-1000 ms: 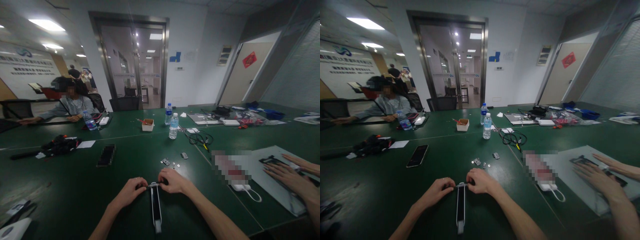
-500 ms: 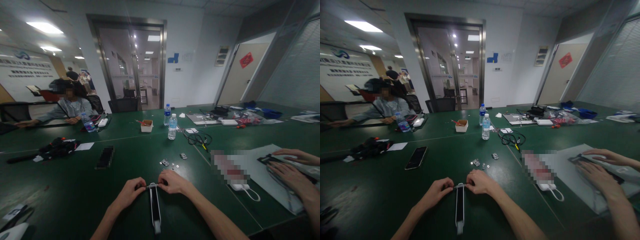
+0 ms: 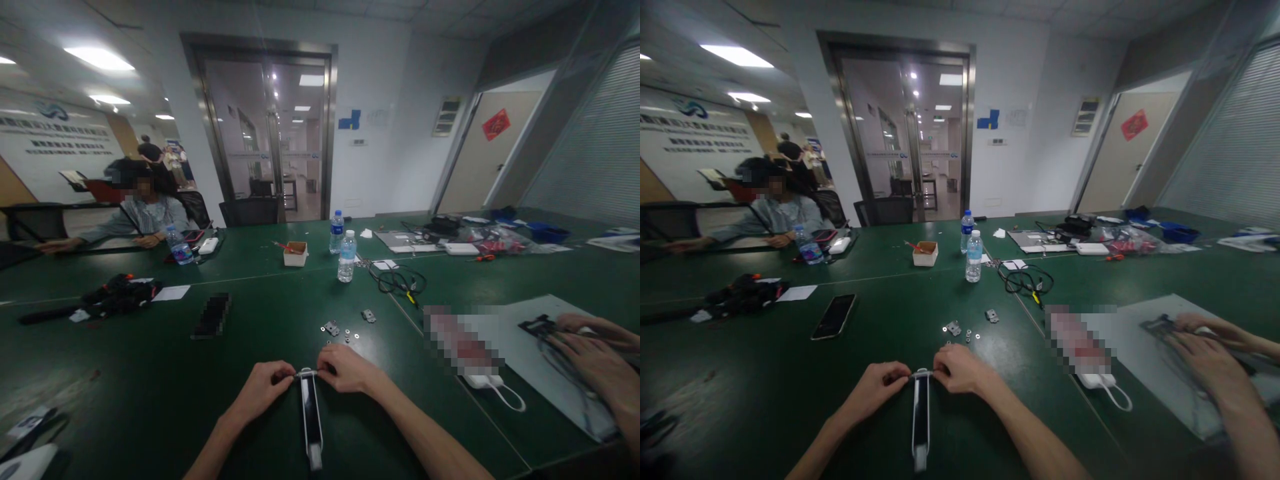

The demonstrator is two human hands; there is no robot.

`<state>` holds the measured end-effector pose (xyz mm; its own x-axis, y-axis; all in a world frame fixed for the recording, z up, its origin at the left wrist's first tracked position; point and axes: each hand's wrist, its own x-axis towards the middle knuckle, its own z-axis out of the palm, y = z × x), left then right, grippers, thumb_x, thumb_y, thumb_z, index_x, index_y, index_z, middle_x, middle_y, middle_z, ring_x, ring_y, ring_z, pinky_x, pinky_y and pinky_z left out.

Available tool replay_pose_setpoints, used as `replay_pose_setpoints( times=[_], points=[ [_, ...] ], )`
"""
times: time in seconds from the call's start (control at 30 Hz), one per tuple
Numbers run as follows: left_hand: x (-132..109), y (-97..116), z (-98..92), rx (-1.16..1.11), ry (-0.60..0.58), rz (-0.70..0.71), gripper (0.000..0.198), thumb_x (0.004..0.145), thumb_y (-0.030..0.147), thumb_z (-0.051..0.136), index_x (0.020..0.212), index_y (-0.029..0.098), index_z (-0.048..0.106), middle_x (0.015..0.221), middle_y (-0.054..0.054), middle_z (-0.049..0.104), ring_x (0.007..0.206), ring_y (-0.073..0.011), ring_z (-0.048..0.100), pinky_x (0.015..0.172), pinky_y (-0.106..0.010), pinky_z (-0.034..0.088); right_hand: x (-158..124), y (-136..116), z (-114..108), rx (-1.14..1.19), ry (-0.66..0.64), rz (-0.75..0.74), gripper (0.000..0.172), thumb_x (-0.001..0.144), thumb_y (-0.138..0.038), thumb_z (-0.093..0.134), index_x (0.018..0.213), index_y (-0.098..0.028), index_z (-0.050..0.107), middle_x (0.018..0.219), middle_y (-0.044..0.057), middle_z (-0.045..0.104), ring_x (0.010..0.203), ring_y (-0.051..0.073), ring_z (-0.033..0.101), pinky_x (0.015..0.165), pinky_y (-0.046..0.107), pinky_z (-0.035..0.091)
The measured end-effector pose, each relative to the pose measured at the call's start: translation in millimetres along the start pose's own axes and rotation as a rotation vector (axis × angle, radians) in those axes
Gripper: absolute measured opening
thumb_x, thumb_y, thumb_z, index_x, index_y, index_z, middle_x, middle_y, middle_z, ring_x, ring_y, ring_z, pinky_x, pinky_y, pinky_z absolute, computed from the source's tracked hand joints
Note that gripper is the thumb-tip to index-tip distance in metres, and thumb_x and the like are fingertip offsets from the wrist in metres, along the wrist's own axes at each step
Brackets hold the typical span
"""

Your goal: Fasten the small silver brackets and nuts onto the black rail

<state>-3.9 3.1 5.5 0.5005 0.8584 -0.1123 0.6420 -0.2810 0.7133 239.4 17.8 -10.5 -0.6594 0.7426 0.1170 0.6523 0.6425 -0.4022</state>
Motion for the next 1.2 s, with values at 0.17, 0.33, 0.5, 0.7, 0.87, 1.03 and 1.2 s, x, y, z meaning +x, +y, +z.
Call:
replay_pose_setpoints(
  times=[0.17, 0.33, 0.5, 0.7, 0.87, 1.03, 1.2],
  points=[
    [1.2, 0.0, 4.4, 0.040, 0.002, -0.017, 0.025, 0.088, 0.033, 0.053, 0.100, 0.018, 0.069, 0.091, -0.001, 0.067, 0.078, -0.0182, 0.059, 0.070, -0.026, 0.045, 0.5, -4.4, -3.5, 0.012, 0.008, 0.006, 0.008, 0.084, -0.024, 0.058, 0.081, -0.018, 0.063, 0.077, 0.002, 0.063, 0.074, 0.015, 0.056, 0.068, 0.025, 0.038],
    [0.7, -0.1, 4.9, 0.059, -0.006, -0.022, 0.022, 0.090, 0.031, 0.053, 0.101, 0.019, 0.067, 0.095, -0.001, 0.066, 0.080, -0.0171, 0.058, 0.070, -0.025, 0.045, -3.8, 7.1, -21.0, -0.007, 0.081, 0.124, 0.013, 0.087, -0.029, 0.056, 0.086, -0.019, 0.064, 0.083, 0.003, 0.064, 0.078, 0.016, 0.057, 0.073, 0.026, 0.039],
    [-0.8, 0.9, 4.4, 0.059, -0.015, -0.024, 0.021, 0.091, 0.029, 0.052, 0.103, 0.019, 0.066, 0.098, -0.001, 0.065, 0.082, -0.0166, 0.058, 0.071, -0.025, 0.046, -17.4, 40.2, -39.4, -0.141, 0.143, 0.475, 0.018, 0.088, -0.022, 0.051, 0.101, -0.018, 0.062, 0.103, 0.009, 0.063, 0.095, 0.020, 0.057, 0.080, 0.028, 0.039],
    [-1.8, 5.3, 3.5, 0.072, -0.014, -0.039, 0.020, 0.091, 0.028, 0.053, 0.102, 0.018, 0.066, 0.095, -0.001, 0.065, 0.080, -0.0166, 0.058, 0.069, -0.025, 0.046, -27.7, 67.0, -34.1, -0.155, 0.041, 0.620, 0.017, 0.084, -0.019, 0.054, 0.098, -0.017, 0.064, 0.101, 0.010, 0.064, 0.091, 0.022, 0.060, 0.071, 0.028, 0.038],
    [-0.8, 7.9, 3.6, 0.086, -0.009, -0.040, 0.019, 0.090, 0.027, 0.054, 0.101, 0.018, 0.066, 0.093, -0.001, 0.064, 0.078, -0.0165, 0.058, 0.069, -0.025, 0.045, -25.0, 70.1, -27.5, -0.121, 0.029, 0.632, 0.013, 0.085, -0.017, 0.051, 0.090, -0.016, 0.063, 0.095, 0.010, 0.065, 0.087, 0.020, 0.060, 0.070, 0.026, 0.037],
    [-1.7, 8.5, 3.9, 0.094, -0.005, -0.031, 0.019, 0.090, 0.027, 0.053, 0.101, 0.018, 0.066, 0.092, -0.001, 0.064, 0.079, -0.0169, 0.058, 0.069, -0.025, 0.044, -25.3, 68.1, -27.7, -0.089, 0.030, 0.592, 0.017, 0.083, -0.017, 0.053, 0.098, -0.018, 0.061, 0.101, 0.009, 0.062, 0.090, 0.019, 0.059, 0.073, 0.025, 0.037],
    [-2.5, 4.8, 4.3, 0.091, 0.000, -0.019, 0.020, 0.090, 0.028, 0.053, 0.103, 0.020, 0.066, 0.095, -0.001, 0.065, 0.080, -0.0167, 0.058, 0.070, -0.025, 0.045, -24.7, 68.1, -24.4, -0.073, 0.016, 0.590, 0.016, 0.084, -0.022, 0.054, 0.097, -0.018, 0.061, 0.099, 0.008, 0.062, 0.087, 0.018, 0.059, 0.071, 0.025, 0.037]
  ],
)
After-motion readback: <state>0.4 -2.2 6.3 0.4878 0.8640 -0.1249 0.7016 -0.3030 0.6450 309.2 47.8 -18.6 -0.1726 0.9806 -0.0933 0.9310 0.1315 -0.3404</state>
